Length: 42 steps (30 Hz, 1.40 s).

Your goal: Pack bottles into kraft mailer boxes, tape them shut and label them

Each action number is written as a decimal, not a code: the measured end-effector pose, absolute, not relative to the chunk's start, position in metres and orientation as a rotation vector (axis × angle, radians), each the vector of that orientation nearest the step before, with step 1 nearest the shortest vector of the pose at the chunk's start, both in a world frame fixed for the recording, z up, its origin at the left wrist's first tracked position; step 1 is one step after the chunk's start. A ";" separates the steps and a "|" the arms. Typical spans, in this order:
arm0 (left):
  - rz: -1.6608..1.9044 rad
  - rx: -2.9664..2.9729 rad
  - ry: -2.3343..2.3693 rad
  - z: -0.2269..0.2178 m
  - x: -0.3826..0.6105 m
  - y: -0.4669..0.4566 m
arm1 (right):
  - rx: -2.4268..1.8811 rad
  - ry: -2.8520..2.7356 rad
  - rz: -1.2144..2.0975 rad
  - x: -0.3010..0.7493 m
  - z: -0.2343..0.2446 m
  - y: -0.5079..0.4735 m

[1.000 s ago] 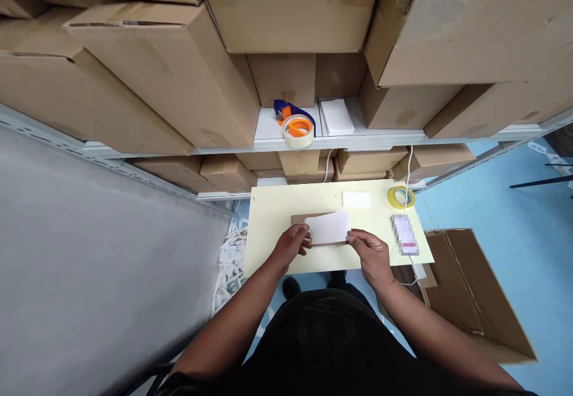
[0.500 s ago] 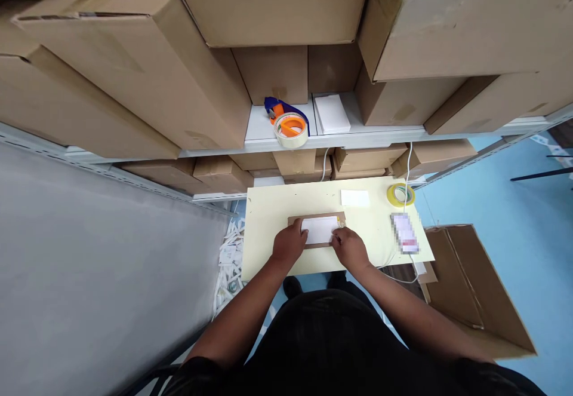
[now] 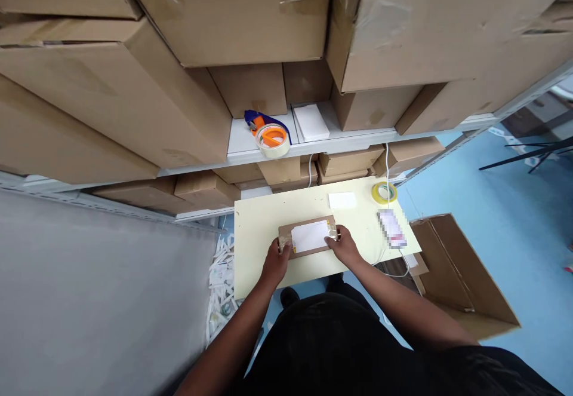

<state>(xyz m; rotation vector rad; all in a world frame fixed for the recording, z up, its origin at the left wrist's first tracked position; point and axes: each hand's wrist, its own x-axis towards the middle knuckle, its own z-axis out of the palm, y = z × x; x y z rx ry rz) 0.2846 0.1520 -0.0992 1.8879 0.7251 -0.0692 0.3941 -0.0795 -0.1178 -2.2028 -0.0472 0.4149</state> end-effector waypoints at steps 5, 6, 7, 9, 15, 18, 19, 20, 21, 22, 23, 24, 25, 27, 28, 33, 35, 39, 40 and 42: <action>-0.070 1.867 0.619 -0.083 0.283 0.153 | -2.088 0.059 0.435 0.397 -0.106 -0.081; -0.053 1.883 0.604 -0.076 0.284 0.154 | -2.081 0.068 0.401 0.396 -0.099 -0.081; -0.037 1.897 0.587 -0.068 0.286 0.155 | -2.073 0.074 0.362 0.395 -0.091 -0.081; -0.007 1.907 0.541 -0.051 0.292 0.158 | -2.048 0.092 0.279 0.392 -0.072 -0.082; 0.071 1.918 0.369 0.008 0.326 0.147 | -1.954 0.168 0.054 0.385 -0.017 -0.106; 0.084 1.978 0.276 0.033 0.353 0.117 | -1.924 0.219 -0.054 0.384 0.000 -0.140; 0.080 2.002 0.246 0.039 0.362 0.102 | -1.915 0.242 -0.089 0.385 0.003 -0.155; 0.072 2.023 0.216 0.044 0.372 0.086 | -1.905 0.267 -0.120 0.386 0.006 -0.172; 0.061 2.037 0.182 0.048 0.383 0.068 | -1.894 0.295 -0.147 0.388 0.009 -0.191; 0.046 2.044 0.141 0.051 0.394 0.048 | -1.879 0.327 -0.172 0.390 0.010 -0.211; 0.027 2.048 0.095 0.053 0.406 0.026 | -1.862 0.361 -0.196 0.392 0.012 -0.232; 0.004 2.050 0.044 0.055 0.418 0.003 | -1.846 0.399 -0.219 0.393 0.013 -0.255; -0.021 2.051 -0.006 0.055 0.430 -0.022 | -1.830 0.441 -0.242 0.394 0.013 -0.278; -0.078 2.055 -0.102 0.056 0.454 -0.074 | -1.809 0.531 -0.286 0.395 0.015 -0.325; -0.109 2.058 -0.145 0.055 0.466 -0.102 | -1.804 0.581 -0.307 0.393 0.015 -0.349; -0.329 2.033 -0.339 0.047 0.508 -0.233 | -1.800 0.873 -0.374 0.374 0.007 -0.454; -0.419 2.010 -0.405 0.040 0.516 -0.278 | -1.781 0.955 -0.397 0.363 -0.001 -0.487; -0.563 1.954 -0.518 0.023 0.523 -0.344 | -1.724 1.086 -0.454 0.342 -0.018 -0.531; -0.592 1.945 -0.537 0.019 0.525 -0.355 | -1.709 1.114 -0.465 0.338 -0.023 -0.539; -0.641 1.948 -0.560 0.010 0.527 -0.374 | -1.684 1.151 -0.479 0.334 -0.033 -0.550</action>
